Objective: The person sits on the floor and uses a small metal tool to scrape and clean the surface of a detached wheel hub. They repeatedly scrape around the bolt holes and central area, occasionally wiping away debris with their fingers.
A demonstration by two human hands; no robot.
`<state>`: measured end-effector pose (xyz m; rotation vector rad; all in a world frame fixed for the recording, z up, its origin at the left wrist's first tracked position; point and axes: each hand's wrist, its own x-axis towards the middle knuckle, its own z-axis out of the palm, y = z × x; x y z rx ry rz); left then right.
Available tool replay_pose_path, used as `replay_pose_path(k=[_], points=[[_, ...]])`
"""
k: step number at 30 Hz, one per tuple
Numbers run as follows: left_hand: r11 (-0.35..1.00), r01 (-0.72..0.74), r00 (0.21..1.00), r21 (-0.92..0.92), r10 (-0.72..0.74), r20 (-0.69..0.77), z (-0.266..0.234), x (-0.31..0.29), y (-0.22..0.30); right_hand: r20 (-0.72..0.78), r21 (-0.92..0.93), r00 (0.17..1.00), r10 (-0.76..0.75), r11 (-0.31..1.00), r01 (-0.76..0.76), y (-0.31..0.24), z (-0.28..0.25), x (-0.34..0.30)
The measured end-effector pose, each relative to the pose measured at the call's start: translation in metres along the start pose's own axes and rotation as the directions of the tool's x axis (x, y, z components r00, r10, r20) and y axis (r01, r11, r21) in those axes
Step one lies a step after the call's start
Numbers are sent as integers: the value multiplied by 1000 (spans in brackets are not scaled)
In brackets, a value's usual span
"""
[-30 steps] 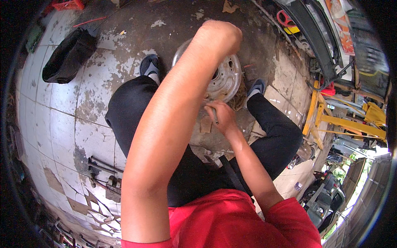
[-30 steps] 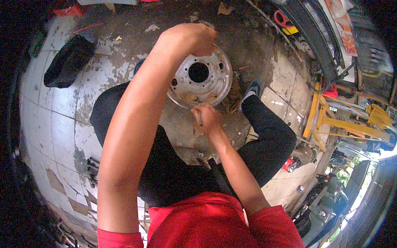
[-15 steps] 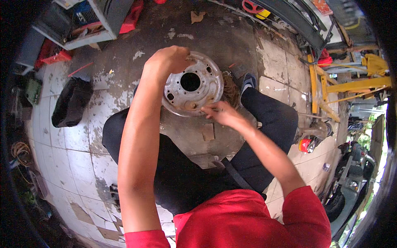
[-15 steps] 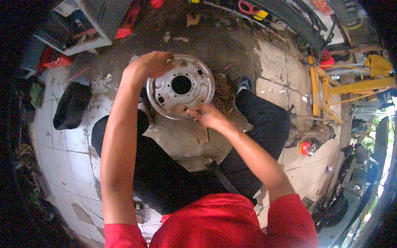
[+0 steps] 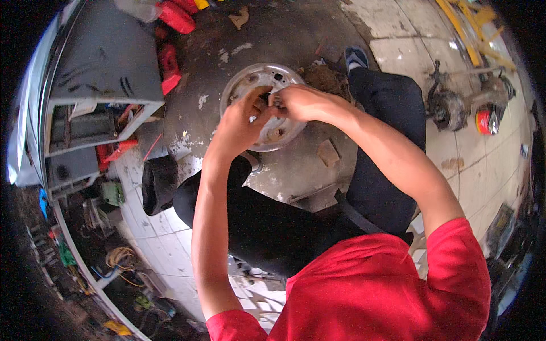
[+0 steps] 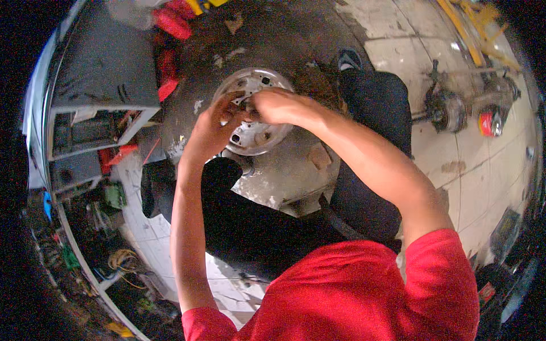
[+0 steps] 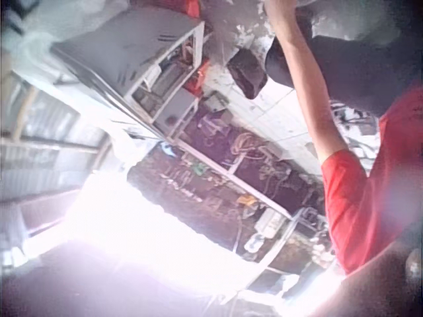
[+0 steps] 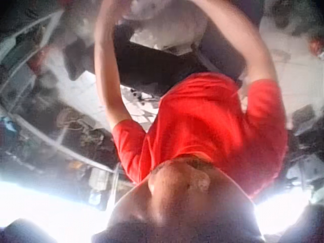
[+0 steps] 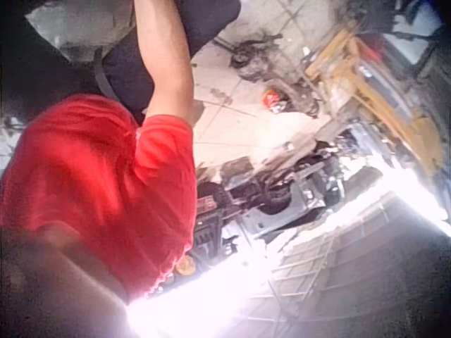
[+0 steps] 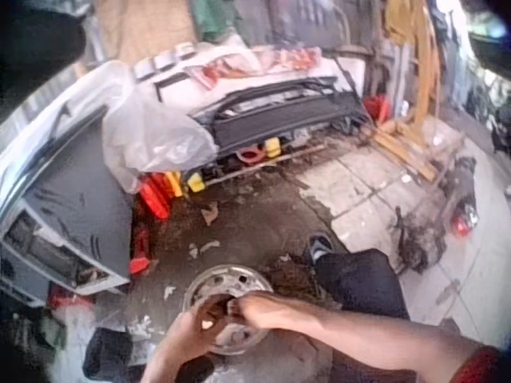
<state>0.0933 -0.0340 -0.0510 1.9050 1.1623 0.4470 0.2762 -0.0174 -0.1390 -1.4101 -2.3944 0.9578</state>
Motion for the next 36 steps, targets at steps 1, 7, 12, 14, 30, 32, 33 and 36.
replay_pose_path(k=[1, 7, 12, 14, 30, 32, 33, 36], points=[[999, -10, 999, 32, 12, -41, 0, -1, 1, 38, -9, 999, -6, 1000, 7, -15, -10, 0], [963, -89, 995, 254, 97, -19, -10, 27, 7, -52, -32, 998, -43, 999, 41, -16, -27, 4], [985, -43, 997, 166, 32, 69, -27, 40, -13, -110, -54, 994, -3, 999, -3, 4, -27, 16], [982, 62, 977, 181, -97, 191, -33, 48, -19, -16, -84, 997, 74, 994, -75, 9, -26, 20], [855, 29, 974, 518, -140, 176, -13, 58, -96, 194, -217, 981, -4, 975, 46, 44, 19, 62], [849, 69, 972, 524, -176, 158, -18, 58, -94, 153, -209, 988, 16, 978, 16, 47, 19, 63], [835, 81, 970, 544, -192, 151, -19, 56, -94, 137, -209, 990, 32, 978, -3, 50, 20, 63], [813, 93, 967, 575, -211, 142, -19, 53, -91, 97, -187, 993, 74, 981, -54, 67, 29, 65]])
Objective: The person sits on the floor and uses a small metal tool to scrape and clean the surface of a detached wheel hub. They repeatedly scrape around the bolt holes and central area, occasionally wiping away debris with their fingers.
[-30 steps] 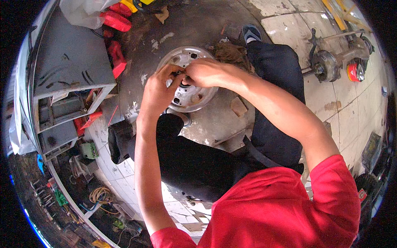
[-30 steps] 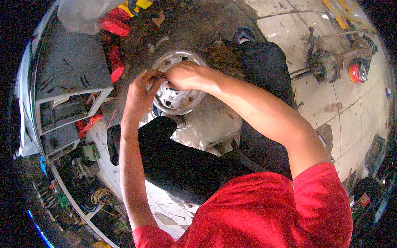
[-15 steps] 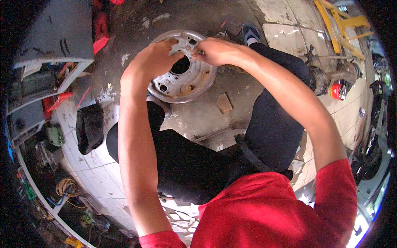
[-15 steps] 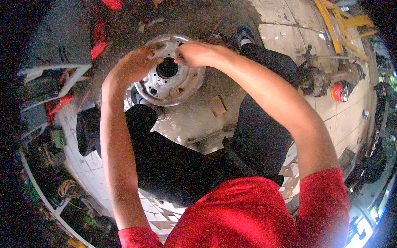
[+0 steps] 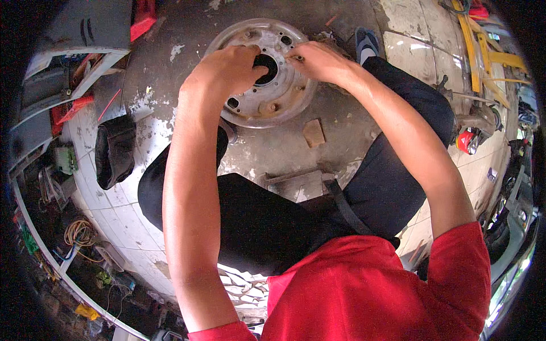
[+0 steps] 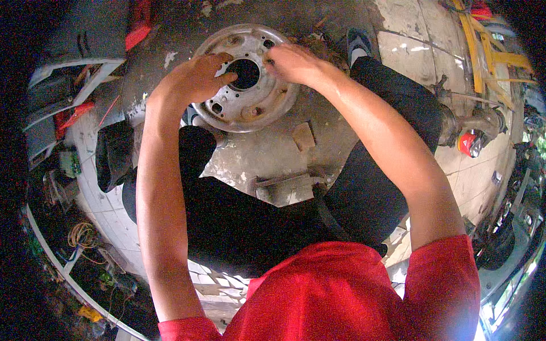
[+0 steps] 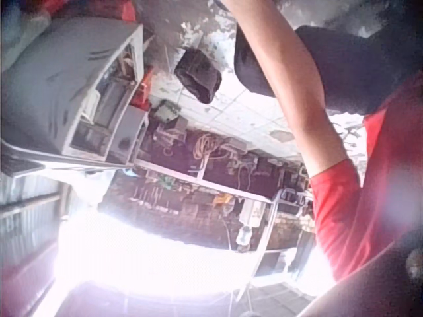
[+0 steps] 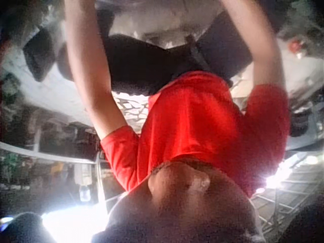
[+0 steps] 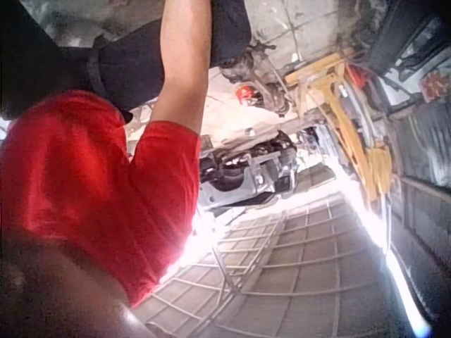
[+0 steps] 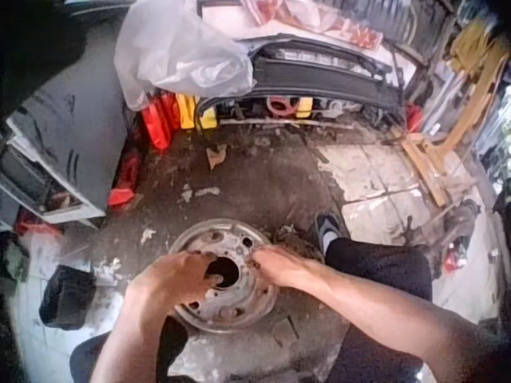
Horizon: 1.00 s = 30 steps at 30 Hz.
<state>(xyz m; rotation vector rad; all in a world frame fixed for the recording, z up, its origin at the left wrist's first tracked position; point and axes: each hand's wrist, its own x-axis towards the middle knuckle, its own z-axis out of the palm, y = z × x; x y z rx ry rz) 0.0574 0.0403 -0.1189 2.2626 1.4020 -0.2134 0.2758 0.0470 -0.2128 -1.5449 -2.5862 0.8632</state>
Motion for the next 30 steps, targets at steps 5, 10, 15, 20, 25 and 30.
replay_pose_path(k=[5, 10, 15, 20, 25, 30], points=[[1000, -7, 994, 2, 7, 111, 3, 4, 13, 80, 90, 995, 52, 994, -59, -13, -4, 1], [997, -78, 996, -17, 79, 29, 13, 10, 30, 43, 97, 998, 49, 994, -53, -8, -3, -2], [989, -120, 989, -83, 126, 76, 10, 9, 36, 117, 48, 993, 21, 998, -27, -23, -9, -9], [987, -135, 990, -83, 138, 34, 12, -4, 41, -95, 183, 995, 24, 983, -6, -10, 2, -13], [980, -174, 981, -97, 180, 66, 17, -4, 33, -20, 89, 999, 28, 996, -26, -18, 0, -11], [987, -154, 986, -43, 156, 60, 13, -5, 35, -53, 65, 998, 47, 997, -43, -20, -11, -10]])
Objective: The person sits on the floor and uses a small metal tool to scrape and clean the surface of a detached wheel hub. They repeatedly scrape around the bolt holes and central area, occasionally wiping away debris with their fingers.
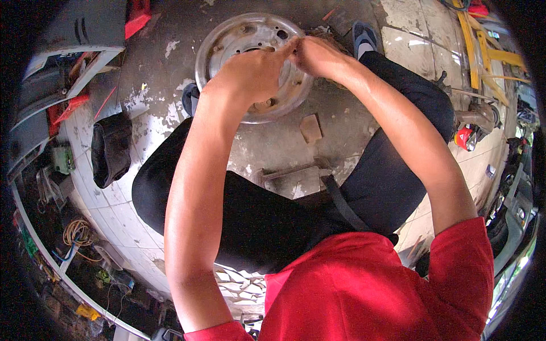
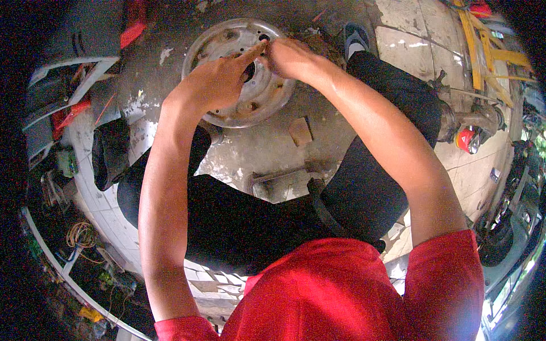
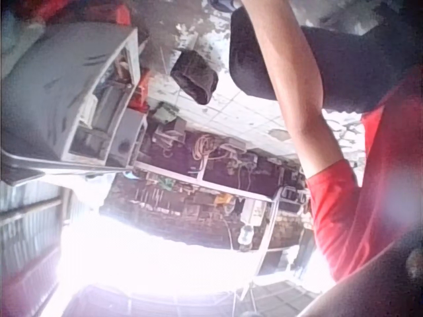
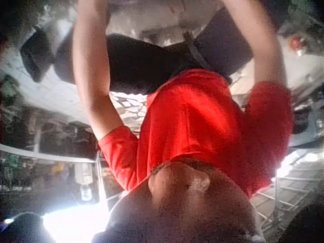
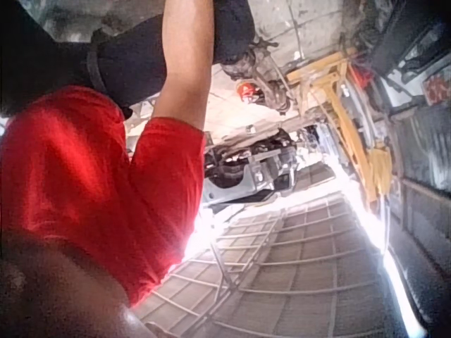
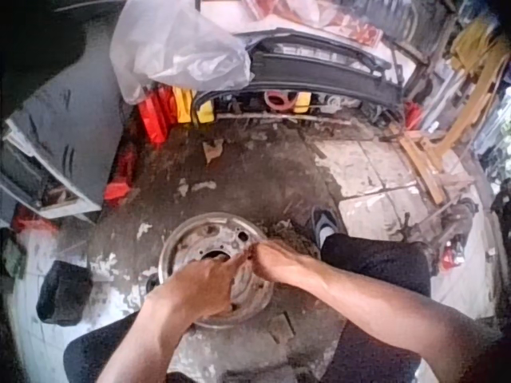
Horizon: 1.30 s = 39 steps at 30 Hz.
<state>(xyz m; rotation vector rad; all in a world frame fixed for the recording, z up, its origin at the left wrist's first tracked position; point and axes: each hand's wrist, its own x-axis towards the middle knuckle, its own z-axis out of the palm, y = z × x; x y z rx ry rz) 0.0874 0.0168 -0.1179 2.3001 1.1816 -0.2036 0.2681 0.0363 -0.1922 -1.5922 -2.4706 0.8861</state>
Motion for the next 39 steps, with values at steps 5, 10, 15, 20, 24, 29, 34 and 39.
replay_pose_path(k=[5, 10, 15, 20, 24, 29, 34, 39], points=[[1000, 5, 999, 17, -6, 46, -5, 2, 2, 67, -47, 997, 28, 999, -25, 10, 1, 4], [998, 6, 1000, 66, -6, -9, 0, 8, 1, 21, 26, 1000, -14, 1000, 14, 17, 9, 3], [1000, 14, 1000, 18, -14, 0, 2, 11, 3, 181, -20, 983, 19, 1000, -15, -5, -17, -4], [998, -24, 998, 58, 27, -48, 9, 19, -2, 121, 39, 993, -1, 999, -4, 10, 6, -5], [998, 18, 1000, 64, -18, 7, 7, 18, 2, 124, 7, 992, -18, 1000, 18, 11, 2, -2], [999, -1, 1000, 43, 2, -27, 5, 19, 1, 19, -44, 999, -36, 998, 37, 18, 1, -3], [999, -15, 998, 40, 17, -57, 11, 19, -2, 124, -39, 987, -98, 994, 103, 7, 4, -7], [999, 6, 1000, 39, -5, -4, 5, 21, 3, 11, -39, 1000, 16, 999, -15, 27, 8, -2]])
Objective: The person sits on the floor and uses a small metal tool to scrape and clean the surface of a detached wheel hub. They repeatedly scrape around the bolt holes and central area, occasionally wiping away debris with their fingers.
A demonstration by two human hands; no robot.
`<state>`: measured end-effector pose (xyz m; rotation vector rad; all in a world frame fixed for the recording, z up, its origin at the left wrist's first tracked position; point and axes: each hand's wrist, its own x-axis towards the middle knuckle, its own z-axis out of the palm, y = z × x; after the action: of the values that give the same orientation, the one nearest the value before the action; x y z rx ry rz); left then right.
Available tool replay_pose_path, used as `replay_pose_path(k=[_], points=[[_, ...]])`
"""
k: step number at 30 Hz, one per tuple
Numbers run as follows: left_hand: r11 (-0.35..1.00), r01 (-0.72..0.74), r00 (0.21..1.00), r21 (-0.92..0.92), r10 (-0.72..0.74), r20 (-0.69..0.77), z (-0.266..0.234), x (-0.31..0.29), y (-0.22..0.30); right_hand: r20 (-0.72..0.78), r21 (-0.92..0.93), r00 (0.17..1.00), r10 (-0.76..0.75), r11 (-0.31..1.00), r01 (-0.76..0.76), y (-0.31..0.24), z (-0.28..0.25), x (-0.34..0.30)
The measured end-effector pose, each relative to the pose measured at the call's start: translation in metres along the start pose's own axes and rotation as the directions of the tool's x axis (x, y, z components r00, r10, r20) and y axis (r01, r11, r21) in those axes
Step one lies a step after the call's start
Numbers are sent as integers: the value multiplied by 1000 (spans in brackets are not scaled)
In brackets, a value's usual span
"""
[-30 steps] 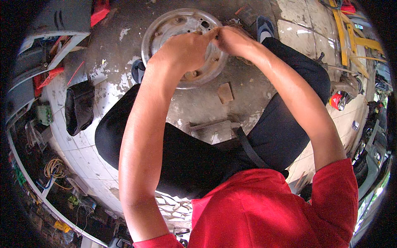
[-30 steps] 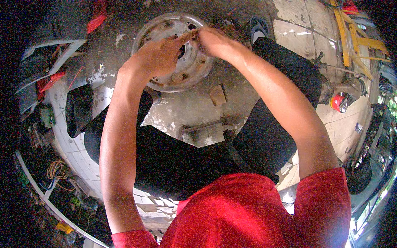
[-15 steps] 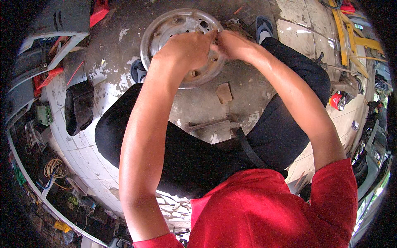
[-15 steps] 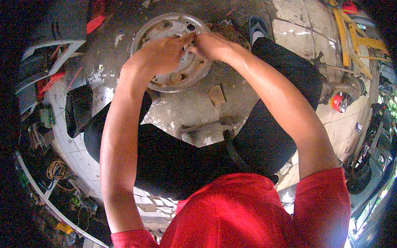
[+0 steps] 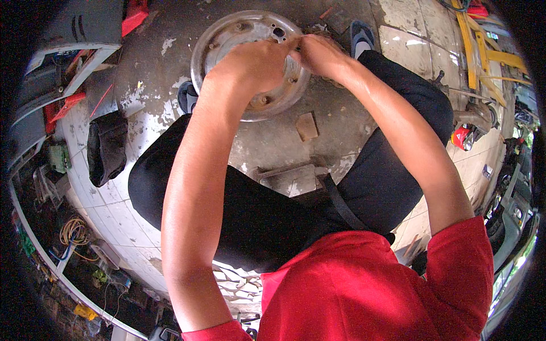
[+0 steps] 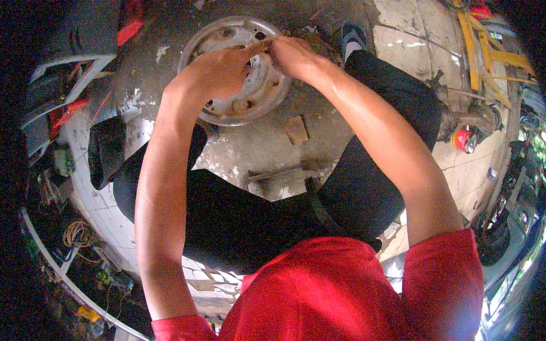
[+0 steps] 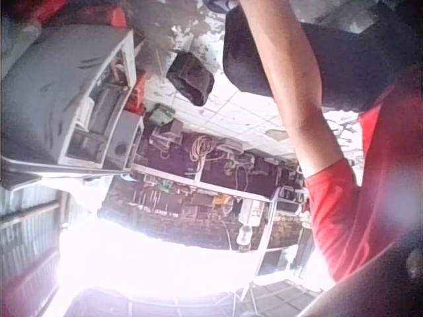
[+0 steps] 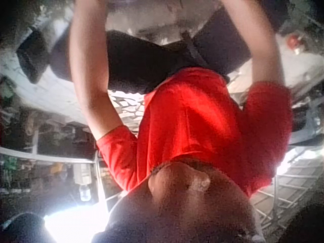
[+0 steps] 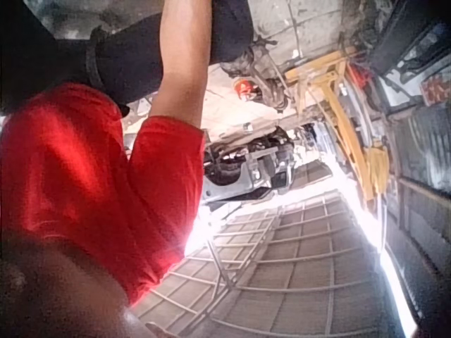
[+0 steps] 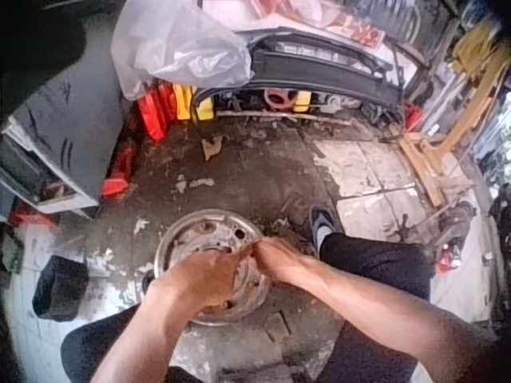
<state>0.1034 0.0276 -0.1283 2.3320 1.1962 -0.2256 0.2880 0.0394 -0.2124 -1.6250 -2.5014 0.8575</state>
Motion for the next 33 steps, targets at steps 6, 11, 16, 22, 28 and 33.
replay_pose_path(k=[6, 11, 16, 22, 28, 33], points=[[996, -84, 995, -27, 82, -64, 2, -5, -10, 92, 95, 990, -104, 991, 95, -23, -2, -8], [1000, -16, 1000, -5, 16, -24, -5, -2, -5, -54, 87, 997, -48, 995, 52, -4, -7, -4], [990, -138, 986, 9, 138, -94, 3, -1, -14, 166, 47, 977, -131, 991, 125, -16, 5, -6], [986, -168, 963, -18, 160, -216, 2, -2, -14, 4, 77, 997, -76, 994, 75, 1, -9, 0], [993, -113, 974, 25, 116, -192, -3, -6, -10, 53, -61, 999, 4, 998, -1, -3, -11, 0], [986, -166, 957, 12, 164, -238, 4, -1, -14, 88, -50, 996, 10, 999, -6, 4, -16, -1]])
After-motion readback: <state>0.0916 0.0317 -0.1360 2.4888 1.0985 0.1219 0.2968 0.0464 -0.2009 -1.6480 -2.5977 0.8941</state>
